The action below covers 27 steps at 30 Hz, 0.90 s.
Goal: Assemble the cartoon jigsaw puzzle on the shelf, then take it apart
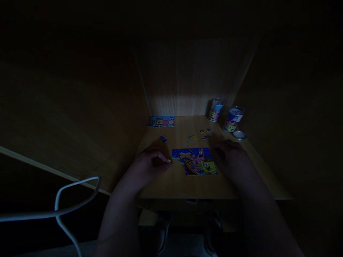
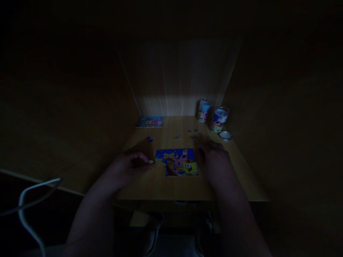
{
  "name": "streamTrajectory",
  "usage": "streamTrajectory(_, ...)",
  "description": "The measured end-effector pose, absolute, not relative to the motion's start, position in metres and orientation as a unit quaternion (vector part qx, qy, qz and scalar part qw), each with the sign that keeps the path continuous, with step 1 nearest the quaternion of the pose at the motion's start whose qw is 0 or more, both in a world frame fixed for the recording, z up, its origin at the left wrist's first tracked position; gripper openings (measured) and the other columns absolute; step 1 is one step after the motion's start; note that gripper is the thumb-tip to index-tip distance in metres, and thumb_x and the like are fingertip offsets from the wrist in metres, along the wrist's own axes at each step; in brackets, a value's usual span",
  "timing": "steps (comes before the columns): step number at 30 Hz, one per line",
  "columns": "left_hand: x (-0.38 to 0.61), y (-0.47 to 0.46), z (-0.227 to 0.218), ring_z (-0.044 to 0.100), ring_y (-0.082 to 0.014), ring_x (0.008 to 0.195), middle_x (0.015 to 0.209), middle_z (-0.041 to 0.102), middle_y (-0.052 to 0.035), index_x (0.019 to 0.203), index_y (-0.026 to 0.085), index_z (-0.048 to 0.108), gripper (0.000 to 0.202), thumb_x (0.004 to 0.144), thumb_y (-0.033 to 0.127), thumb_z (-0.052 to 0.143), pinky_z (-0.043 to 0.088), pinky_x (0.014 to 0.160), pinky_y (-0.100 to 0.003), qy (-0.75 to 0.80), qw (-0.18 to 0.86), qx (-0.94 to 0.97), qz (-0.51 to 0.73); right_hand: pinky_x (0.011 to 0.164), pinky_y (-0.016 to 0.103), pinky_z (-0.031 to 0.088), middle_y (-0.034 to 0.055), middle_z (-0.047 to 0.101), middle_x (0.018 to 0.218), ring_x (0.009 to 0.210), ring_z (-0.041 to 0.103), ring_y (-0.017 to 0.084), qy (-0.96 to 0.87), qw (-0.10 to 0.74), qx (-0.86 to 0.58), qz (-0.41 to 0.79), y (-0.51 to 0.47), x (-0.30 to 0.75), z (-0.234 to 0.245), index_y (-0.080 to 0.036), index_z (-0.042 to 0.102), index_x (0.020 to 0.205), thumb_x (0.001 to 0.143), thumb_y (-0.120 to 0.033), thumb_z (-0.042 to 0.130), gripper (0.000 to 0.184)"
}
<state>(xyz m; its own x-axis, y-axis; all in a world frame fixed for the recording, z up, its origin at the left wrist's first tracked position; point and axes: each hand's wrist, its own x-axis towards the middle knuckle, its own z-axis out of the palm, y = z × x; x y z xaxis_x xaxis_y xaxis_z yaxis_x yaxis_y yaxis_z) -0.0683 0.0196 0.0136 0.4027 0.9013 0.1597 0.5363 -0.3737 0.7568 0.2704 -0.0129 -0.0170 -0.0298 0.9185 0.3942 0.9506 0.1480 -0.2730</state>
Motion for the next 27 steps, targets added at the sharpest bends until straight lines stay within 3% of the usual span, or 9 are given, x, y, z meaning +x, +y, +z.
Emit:
streamTrajectory(4,-0.068,0.016,0.014,0.074,-0.0201,0.089,0.092,0.081,-0.0005,0.085,0.023,0.078,0.017,0.093,0.038,0.081,0.055,0.08,-0.03,0.467,0.375,0.753,0.273,0.097,0.043,0.055,0.0131,0.078,0.108,0.105,0.072,0.031,-0.717,0.264,-0.644,-0.026,-0.013,0.269,-0.016,-0.023,0.08,0.104,0.105,-0.025,0.06,0.02)
streamTrajectory(8,-0.064,0.015,0.016,0.072,-0.0195,0.083,0.087,0.08,0.0006,0.086,0.023,0.079,0.019,0.093,0.04,0.08,0.052,0.074,-0.029,0.491,0.355,0.745,0.281,0.1,0.045,0.055,0.0136,0.079,0.108,0.107,0.073,0.032,-0.723,0.277,-0.633,-0.01,-0.011,0.27,-0.017,-0.022,0.081,0.108,0.107,-0.025,0.06,0.021)
streamTrajectory(14,-0.047,0.016,0.014,0.076,-0.0214,0.093,0.102,0.082,-0.0027,0.096,0.024,0.079,0.005,0.097,0.028,0.077,0.058,0.088,-0.034,0.489,0.247,0.774,0.317,0.101,0.046,0.055,0.0125,0.08,0.11,0.108,0.073,0.032,-0.726,0.292,-0.623,0.002,-0.011,0.27,-0.017,-0.023,0.081,0.108,0.106,-0.023,0.062,0.019)
streamTrajectory(18,-0.036,0.017,0.01,0.076,-0.0268,0.108,0.115,0.081,-0.0064,0.107,0.025,0.083,0.013,0.094,0.024,0.085,0.059,0.098,-0.041,0.478,0.184,0.807,0.294,0.1,0.046,0.056,0.0124,0.08,0.11,0.106,0.073,0.031,-0.729,0.299,-0.615,0.009,-0.012,0.27,-0.016,-0.023,0.08,0.107,0.106,-0.023,0.061,0.019)
streamTrajectory(22,-0.034,0.018,0.008,0.075,-0.0272,0.108,0.109,0.081,-0.0064,0.099,0.024,0.083,0.006,0.096,0.018,0.082,0.059,0.1,-0.043,0.475,0.159,0.82,0.277,0.1,0.046,0.057,0.0129,0.08,0.111,0.107,0.073,0.032,-0.731,0.301,-0.613,0.008,-0.011,0.27,-0.017,-0.022,0.08,0.107,0.106,-0.023,0.061,0.019)
streamTrajectory(27,-0.034,0.018,0.011,0.075,-0.026,0.105,0.107,0.081,-0.0059,0.098,0.024,0.082,0.012,0.103,0.02,0.072,0.059,0.097,-0.041,0.465,0.15,0.824,0.285,0.101,0.048,0.058,0.0132,0.08,0.112,0.108,0.073,0.032,-0.734,0.305,-0.607,0.013,-0.011,0.27,-0.018,-0.022,0.081,0.11,0.106,-0.023,0.061,0.02)
